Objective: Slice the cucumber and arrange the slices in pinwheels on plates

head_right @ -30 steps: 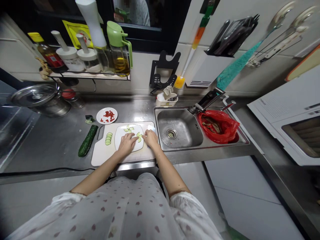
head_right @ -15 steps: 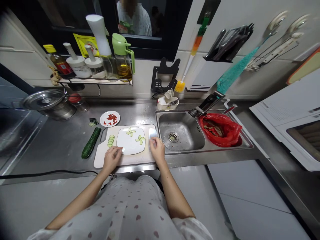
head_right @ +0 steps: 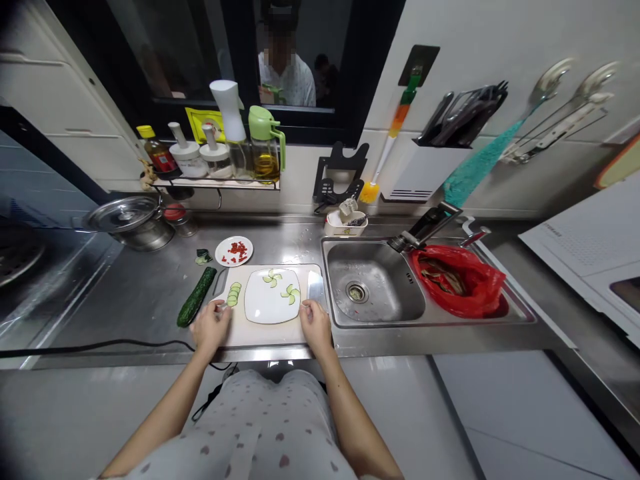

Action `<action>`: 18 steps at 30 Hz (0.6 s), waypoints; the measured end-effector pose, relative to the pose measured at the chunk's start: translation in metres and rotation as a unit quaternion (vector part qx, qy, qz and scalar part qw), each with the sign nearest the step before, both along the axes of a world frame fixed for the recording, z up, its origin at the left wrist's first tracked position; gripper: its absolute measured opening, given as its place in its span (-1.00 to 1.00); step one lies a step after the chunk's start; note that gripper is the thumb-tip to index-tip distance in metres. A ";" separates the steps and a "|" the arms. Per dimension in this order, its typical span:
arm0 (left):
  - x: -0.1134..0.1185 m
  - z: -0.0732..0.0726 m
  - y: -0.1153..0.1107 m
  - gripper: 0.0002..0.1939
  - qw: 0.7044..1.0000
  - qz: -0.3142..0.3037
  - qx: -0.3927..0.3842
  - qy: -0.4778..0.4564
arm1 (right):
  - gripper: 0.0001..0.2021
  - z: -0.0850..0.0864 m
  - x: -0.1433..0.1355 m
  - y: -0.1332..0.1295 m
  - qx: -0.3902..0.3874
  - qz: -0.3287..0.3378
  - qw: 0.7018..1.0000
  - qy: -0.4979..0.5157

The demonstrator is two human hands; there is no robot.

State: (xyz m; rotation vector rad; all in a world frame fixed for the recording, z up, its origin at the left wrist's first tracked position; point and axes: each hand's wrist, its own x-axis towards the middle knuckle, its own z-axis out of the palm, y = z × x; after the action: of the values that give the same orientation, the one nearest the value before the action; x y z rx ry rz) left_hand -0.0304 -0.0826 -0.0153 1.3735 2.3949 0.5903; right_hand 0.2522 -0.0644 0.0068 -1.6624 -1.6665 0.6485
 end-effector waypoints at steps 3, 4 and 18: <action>0.002 -0.001 0.006 -0.61 0.999 0.021 -0.022 0.019 | -0.70 -0.001 -0.004 -0.003 -0.009 0.009 1.000 0.001; 0.005 -0.003 0.007 -0.58 0.999 0.029 -0.024 0.024 | -0.70 -0.001 -0.005 -0.003 -0.010 0.010 1.000 0.001; 0.014 -0.015 0.016 -0.64 0.997 0.060 -0.023 0.048 | -0.70 -0.010 0.004 -0.015 -0.009 0.012 1.000 -0.009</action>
State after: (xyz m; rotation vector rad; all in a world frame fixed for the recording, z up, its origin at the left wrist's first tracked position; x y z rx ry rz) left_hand -0.0166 -0.0667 -0.0303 1.2732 2.5644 0.5066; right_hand 0.2563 -0.0792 -0.0035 -1.6671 -1.7006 0.6633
